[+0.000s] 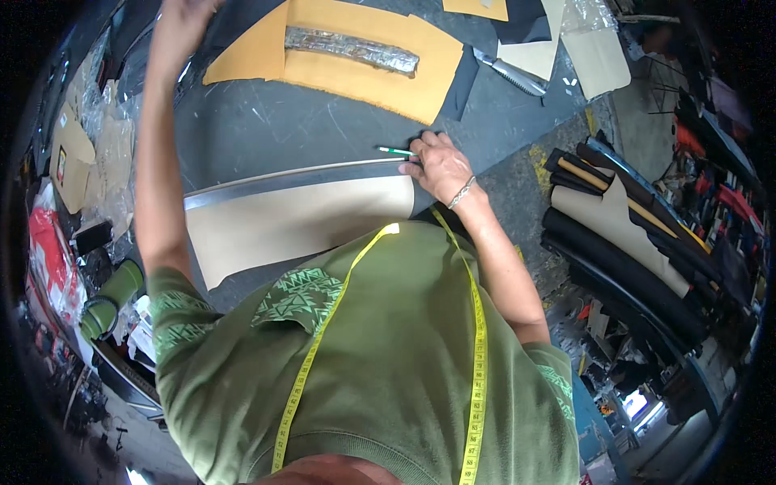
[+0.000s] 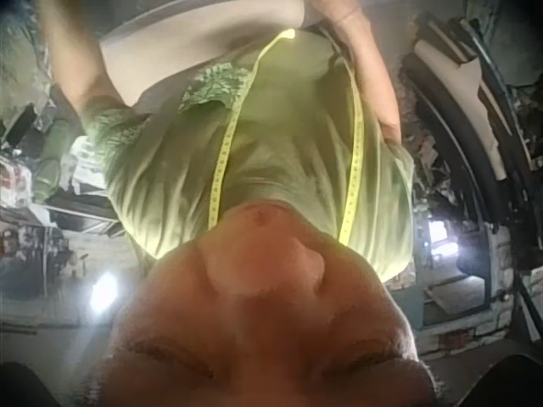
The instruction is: The recorder is measuring fabric pieces with a tape measure, marking them with a pencil, and cutting them using a ruler and a utility knife.
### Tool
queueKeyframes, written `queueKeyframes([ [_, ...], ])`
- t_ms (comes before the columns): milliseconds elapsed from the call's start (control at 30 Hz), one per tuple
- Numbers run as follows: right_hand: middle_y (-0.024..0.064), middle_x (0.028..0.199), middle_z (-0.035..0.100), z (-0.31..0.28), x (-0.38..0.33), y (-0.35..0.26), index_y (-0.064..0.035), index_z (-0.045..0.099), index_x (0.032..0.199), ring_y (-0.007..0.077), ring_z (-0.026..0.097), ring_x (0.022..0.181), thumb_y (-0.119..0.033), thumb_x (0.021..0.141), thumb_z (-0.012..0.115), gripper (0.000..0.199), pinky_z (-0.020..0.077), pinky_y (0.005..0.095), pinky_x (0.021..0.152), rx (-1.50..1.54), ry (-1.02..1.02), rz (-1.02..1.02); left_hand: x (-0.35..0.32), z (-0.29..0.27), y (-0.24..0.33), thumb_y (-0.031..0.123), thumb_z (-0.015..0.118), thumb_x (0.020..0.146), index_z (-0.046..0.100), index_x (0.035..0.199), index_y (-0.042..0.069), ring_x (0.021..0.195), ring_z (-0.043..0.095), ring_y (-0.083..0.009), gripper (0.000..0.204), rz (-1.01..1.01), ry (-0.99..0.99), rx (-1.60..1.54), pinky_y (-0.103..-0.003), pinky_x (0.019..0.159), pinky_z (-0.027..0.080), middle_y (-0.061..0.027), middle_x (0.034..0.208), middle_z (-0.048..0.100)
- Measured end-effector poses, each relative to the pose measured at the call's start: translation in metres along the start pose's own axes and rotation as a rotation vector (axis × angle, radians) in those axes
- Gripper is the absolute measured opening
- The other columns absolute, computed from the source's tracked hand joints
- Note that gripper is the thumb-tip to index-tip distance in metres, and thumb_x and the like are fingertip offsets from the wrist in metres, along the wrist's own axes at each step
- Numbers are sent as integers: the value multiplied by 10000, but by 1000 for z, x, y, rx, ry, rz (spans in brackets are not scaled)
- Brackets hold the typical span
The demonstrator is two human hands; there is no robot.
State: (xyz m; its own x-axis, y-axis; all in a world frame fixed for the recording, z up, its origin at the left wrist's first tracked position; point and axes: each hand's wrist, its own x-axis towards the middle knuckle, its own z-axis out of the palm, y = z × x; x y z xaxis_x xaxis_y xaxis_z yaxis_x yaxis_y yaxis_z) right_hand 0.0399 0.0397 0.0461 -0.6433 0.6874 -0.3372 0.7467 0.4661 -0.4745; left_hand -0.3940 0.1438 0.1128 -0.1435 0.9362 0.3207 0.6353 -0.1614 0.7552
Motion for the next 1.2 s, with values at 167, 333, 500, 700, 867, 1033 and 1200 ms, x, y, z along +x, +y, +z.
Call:
queueKeyframes([
  [167,119,957,578,-16,4,15,-48,627,916,330,583,981,-368,897,692,327,488,450,829,-54,2,28,-188,37,68,233,794,827,653,1130,10,836,672,-205,402,-335,-439,-96,-319,769,541,-118,1125,702],
  [333,123,956,585,-56,15,38,-50,641,938,340,592,982,-374,932,661,325,485,450,810,19,61,-5,-259,42,93,273,876,625,645,1186,53,1222,505,-337,645,-226,-592,342,-456,1056,403,-124,1242,588],
  [500,112,929,624,-80,-2,35,-74,700,1084,292,616,868,-287,966,641,250,495,414,763,-94,235,-127,-262,41,85,281,923,481,571,1278,83,1202,503,-344,893,-171,-568,418,-479,1032,405,-121,1247,555],
  [700,-25,874,635,-64,-97,-4,-99,662,1252,60,543,658,-458,998,595,445,474,247,635,596,-825,69,-260,42,81,271,933,449,559,1255,99,1168,531,-357,906,-175,-641,487,-471,978,435,-120,1214,543],
  [867,20,756,594,-66,-133,-3,-80,601,1075,107,561,594,-609,849,705,584,488,290,583,618,-656,263,-254,35,97,226,845,695,631,1161,43,978,664,-362,544,-297,-800,477,-474,942,459,-190,1024,688],
  [1033,48,760,614,-61,-155,25,-57,638,962,142,594,571,-700,832,647,657,507,296,575,528,-534,337,-243,15,115,236,690,927,668,1076,28,938,694,-289,256,-372,-640,65,-355,876,514,-167,988,713],
  [1200,54,668,595,-59,-181,79,2,664,915,153,626,546,-768,810,609,779,505,287,535,656,-622,380,-240,7,61,206,593,1006,600,1208,14,939,610,-167,279,-556,-20,-130,-311,879,484,-97,1038,690],
])
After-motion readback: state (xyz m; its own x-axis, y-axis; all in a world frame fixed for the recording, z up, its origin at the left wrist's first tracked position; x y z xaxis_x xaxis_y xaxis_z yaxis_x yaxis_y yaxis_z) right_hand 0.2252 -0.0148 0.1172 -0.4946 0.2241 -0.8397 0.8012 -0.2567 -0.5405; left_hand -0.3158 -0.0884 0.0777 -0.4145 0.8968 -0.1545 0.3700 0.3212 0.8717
